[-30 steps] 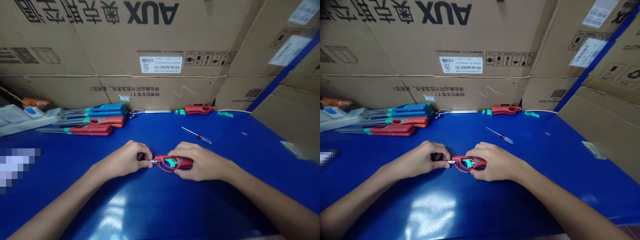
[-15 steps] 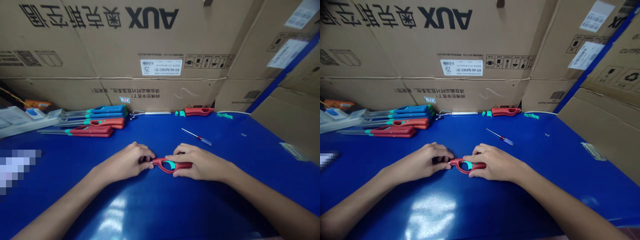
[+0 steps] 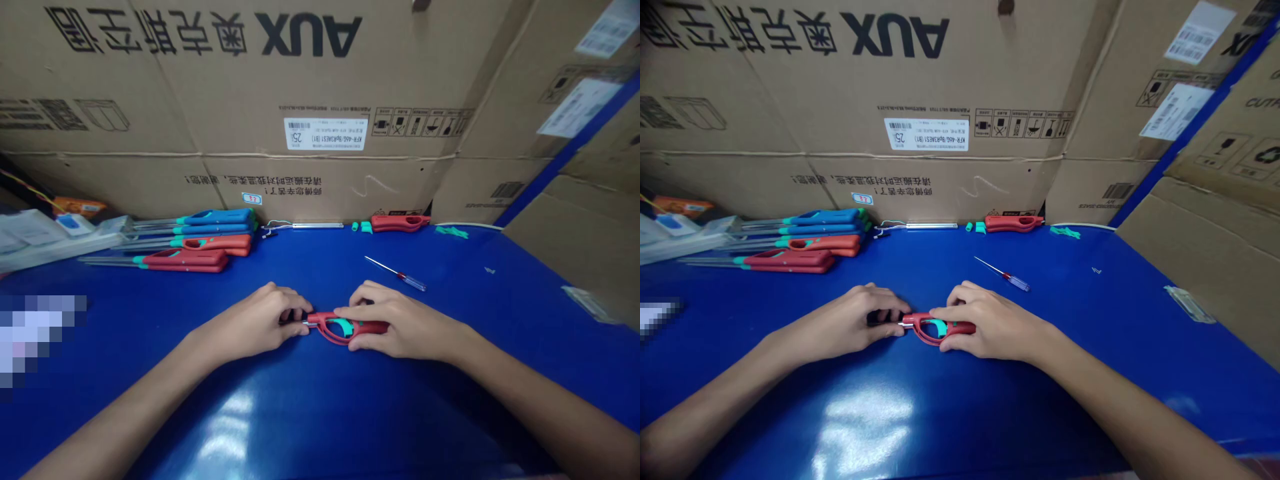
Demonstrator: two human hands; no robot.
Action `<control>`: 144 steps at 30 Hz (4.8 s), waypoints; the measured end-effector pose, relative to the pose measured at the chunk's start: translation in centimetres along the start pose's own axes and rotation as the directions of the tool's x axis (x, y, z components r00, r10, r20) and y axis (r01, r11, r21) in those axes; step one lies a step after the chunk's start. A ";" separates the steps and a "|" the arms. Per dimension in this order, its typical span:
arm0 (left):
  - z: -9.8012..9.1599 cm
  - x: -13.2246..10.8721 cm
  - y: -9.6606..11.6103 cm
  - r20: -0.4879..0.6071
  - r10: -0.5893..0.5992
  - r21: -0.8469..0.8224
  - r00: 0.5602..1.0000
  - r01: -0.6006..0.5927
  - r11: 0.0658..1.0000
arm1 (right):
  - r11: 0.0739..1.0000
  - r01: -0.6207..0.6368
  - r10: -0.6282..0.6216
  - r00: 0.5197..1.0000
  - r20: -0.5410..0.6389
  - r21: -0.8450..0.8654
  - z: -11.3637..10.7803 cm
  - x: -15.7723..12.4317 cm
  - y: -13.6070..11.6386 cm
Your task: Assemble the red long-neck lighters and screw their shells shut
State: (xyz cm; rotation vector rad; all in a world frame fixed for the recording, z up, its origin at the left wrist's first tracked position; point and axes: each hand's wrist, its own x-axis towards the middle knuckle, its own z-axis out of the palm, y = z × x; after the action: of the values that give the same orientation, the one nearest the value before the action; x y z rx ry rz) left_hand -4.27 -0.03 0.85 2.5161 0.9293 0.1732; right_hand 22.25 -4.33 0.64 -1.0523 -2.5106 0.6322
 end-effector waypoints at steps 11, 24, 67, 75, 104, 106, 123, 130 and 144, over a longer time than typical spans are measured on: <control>0.1 0.0 -0.2 0.015 -0.020 0.006 1.000 0.020 1.000 | 1.000 0.018 -0.018 1.000 0.014 0.022 0.7 0.1 0.0; -0.1 -0.4 0.3 0.017 -0.038 0.047 0.999 0.037 0.998 | 0.998 -0.029 0.028 0.999 0.025 0.050 0.7 0.2 -0.1; 0.4 0.0 0.2 -0.075 0.093 -0.013 0.993 -0.094 0.995 | 1.000 0.014 -0.010 0.991 -0.137 0.026 2.1 0.3 -0.3; 0.6 0.1 0.3 -0.085 0.074 -0.025 0.994 -0.077 0.997 | 0.999 0.040 -0.037 0.980 -0.197 0.009 2.3 0.5 -0.3; 0.4 0.2 0.3 -0.060 0.086 0.020 0.995 -0.085 0.996 | 0.996 0.070 -0.062 0.991 -0.116 0.061 1.0 0.2 0.5; 0.5 0.2 0.3 -0.058 0.100 0.038 0.993 -0.097 0.995 | 0.996 0.069 -0.061 0.991 -0.121 0.060 1.2 0.2 0.5; 1.0 0.4 0.5 -0.068 -0.053 -0.036 0.996 0.050 0.998 | 0.999 0.029 -0.028 0.999 -0.045 0.038 1.2 0.7 0.6; 1.5 0.6 1.9 -0.120 0.016 -0.012 0.993 -0.018 1.000 | 0.967 0.165 -0.200 0.963 -0.180 -0.194 1.7 0.7 -0.1; 2.3 0.5 0.1 -0.481 0.290 0.170 0.827 -0.236 0.957 | 0.993 0.054 -0.083 0.954 -0.288 -0.105 1.0 0.3 1.3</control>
State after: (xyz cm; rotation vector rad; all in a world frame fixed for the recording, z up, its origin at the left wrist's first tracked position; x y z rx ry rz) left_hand -3.23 -0.62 -1.15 2.7425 0.7742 0.9331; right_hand 22.31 -3.54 -0.89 -1.0041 -2.3245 0.3116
